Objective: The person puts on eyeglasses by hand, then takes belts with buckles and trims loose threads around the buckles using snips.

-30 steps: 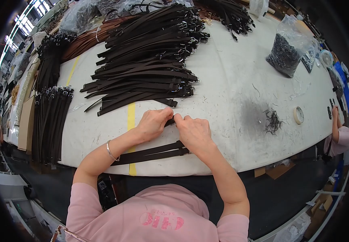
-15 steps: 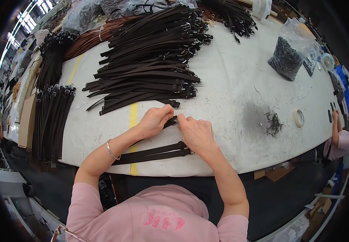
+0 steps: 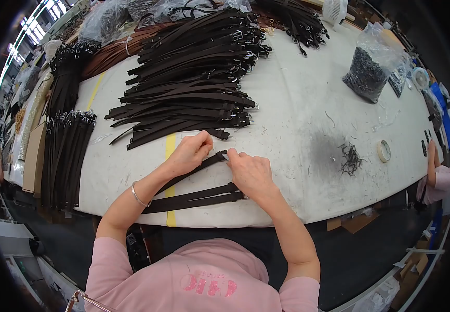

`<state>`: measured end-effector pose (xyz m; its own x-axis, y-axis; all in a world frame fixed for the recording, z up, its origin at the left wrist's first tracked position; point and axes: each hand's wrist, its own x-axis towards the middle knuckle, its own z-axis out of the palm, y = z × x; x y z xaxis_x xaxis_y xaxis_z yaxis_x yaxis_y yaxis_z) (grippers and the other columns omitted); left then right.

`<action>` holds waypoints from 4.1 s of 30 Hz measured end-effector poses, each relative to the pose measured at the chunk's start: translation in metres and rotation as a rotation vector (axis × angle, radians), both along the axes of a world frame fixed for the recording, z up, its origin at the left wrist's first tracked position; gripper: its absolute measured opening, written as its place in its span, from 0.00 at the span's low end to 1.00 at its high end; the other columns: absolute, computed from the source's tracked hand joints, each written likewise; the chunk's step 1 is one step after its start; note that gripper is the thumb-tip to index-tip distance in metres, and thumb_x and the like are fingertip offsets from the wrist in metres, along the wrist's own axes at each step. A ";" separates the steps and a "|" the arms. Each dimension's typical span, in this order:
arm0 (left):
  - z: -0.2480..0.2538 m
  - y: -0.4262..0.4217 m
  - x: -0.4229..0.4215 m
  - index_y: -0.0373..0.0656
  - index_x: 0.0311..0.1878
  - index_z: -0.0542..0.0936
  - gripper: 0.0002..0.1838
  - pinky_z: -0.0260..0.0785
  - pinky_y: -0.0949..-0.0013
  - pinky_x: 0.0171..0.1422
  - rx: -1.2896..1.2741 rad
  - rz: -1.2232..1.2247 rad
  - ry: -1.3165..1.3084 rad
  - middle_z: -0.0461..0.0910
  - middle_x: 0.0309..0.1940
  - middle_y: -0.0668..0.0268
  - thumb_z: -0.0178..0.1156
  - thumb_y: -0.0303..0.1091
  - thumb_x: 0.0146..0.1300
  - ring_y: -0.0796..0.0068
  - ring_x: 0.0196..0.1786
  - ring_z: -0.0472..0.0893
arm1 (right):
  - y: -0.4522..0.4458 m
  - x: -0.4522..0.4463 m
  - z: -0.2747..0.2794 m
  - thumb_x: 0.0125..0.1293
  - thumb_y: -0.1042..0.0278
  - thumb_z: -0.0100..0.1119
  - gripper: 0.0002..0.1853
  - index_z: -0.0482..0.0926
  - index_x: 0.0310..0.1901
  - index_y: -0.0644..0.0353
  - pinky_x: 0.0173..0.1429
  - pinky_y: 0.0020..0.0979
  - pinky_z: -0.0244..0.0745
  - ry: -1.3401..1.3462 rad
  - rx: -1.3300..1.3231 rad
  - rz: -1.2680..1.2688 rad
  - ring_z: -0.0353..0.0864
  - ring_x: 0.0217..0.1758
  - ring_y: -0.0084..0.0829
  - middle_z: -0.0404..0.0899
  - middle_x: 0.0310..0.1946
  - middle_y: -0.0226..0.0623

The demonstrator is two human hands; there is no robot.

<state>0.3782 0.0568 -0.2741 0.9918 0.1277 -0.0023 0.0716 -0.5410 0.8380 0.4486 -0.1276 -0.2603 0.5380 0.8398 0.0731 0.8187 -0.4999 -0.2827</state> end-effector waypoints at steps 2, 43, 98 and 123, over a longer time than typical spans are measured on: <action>-0.003 -0.001 -0.008 0.39 0.40 0.71 0.06 0.68 0.55 0.35 0.081 0.012 -0.058 0.79 0.28 0.52 0.53 0.28 0.62 0.48 0.31 0.78 | 0.000 -0.001 0.001 0.62 0.67 0.53 0.07 0.69 0.36 0.60 0.28 0.41 0.72 0.002 -0.011 -0.001 0.80 0.23 0.43 0.79 0.23 0.42; -0.030 -0.016 -0.019 0.39 0.33 0.74 0.04 0.69 0.64 0.26 0.370 0.042 -0.479 0.76 0.26 0.62 0.58 0.23 0.53 0.60 0.23 0.77 | 0.012 -0.041 -0.002 0.64 0.66 0.52 0.09 0.65 0.36 0.63 0.29 0.47 0.73 0.074 -0.030 -0.204 0.80 0.25 0.51 0.78 0.27 0.46; -0.023 -0.012 -0.015 0.38 0.32 0.74 0.03 0.69 0.58 0.35 0.179 0.095 -0.262 0.79 0.28 0.55 0.54 0.26 0.56 0.52 0.30 0.78 | 0.028 -0.036 0.000 0.58 0.76 0.50 0.08 0.65 0.39 0.63 0.35 0.44 0.76 0.067 -0.141 -0.150 0.82 0.29 0.47 0.78 0.30 0.47; -0.003 0.004 -0.013 0.33 0.41 0.74 0.08 0.70 0.67 0.34 0.067 -0.027 -0.024 0.79 0.28 0.56 0.54 0.22 0.57 0.66 0.27 0.78 | 0.018 -0.025 0.000 0.64 0.67 0.50 0.08 0.65 0.38 0.63 0.30 0.43 0.73 0.046 -0.062 -0.034 0.82 0.26 0.44 0.79 0.24 0.45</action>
<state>0.3651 0.0611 -0.2773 0.9946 0.0999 0.0288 0.0368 -0.5974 0.8011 0.4241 -0.1100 -0.2605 0.5679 0.8231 -0.0035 0.7878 -0.5448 -0.2872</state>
